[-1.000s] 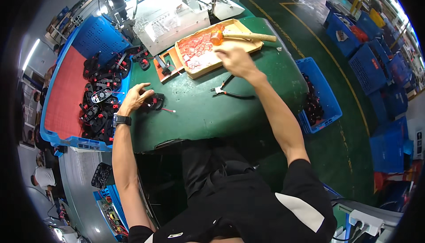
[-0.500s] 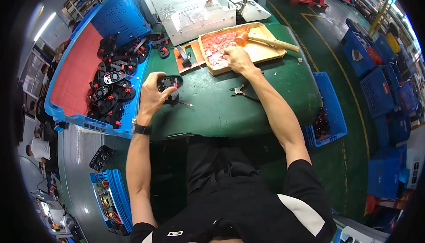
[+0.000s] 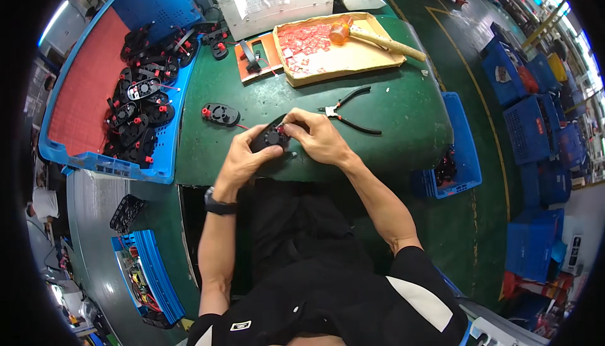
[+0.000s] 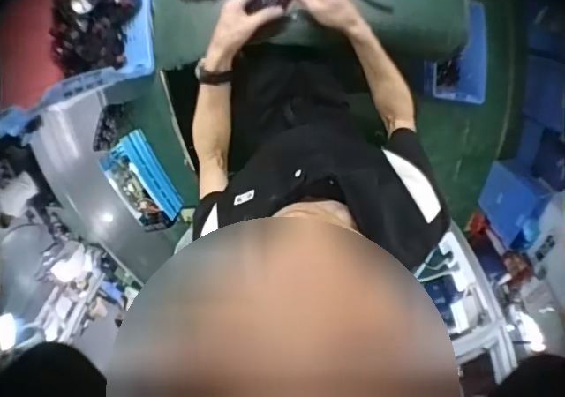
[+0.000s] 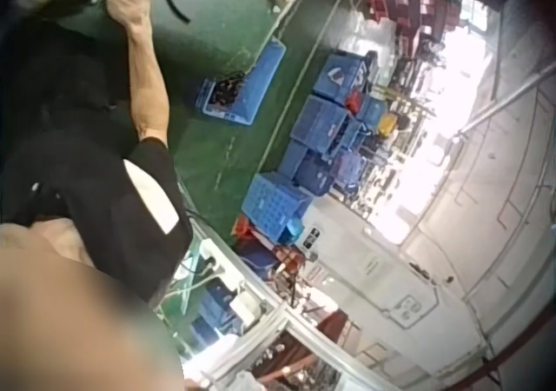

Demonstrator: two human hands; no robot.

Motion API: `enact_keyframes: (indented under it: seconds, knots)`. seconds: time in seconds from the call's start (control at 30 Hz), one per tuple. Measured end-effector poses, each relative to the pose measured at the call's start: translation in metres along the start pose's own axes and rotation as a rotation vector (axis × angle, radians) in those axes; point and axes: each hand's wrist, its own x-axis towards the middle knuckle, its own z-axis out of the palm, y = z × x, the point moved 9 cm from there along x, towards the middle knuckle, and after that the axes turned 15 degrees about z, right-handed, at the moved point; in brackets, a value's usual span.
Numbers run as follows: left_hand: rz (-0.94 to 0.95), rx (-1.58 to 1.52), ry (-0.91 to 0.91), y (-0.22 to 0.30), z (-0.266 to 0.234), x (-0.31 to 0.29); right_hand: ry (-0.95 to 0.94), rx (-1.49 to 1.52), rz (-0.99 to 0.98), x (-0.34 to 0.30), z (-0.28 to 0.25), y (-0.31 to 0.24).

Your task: Assembling electronic components at a factory workbench using a pneumatic screwdriver.

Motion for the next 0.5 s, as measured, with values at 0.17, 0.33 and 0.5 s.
enact_keyframes:
  seconds: [0.17, 0.33, 0.5]
  knots:
    - [-0.213, 0.030, -0.250, -0.016, 0.010, 0.006, -0.082, -0.095, 0.039, -0.009, 0.018, -0.010]
    - [-0.144, -0.219, -0.107, -0.019, 0.015, 0.003, 0.235, -0.073, -0.068, -0.017, -0.015, -0.022]
    - [-0.131, -0.156, -0.066, -0.019, 0.014, 0.002, 0.110, -0.297, -0.242, -0.018, -0.001, -0.038]
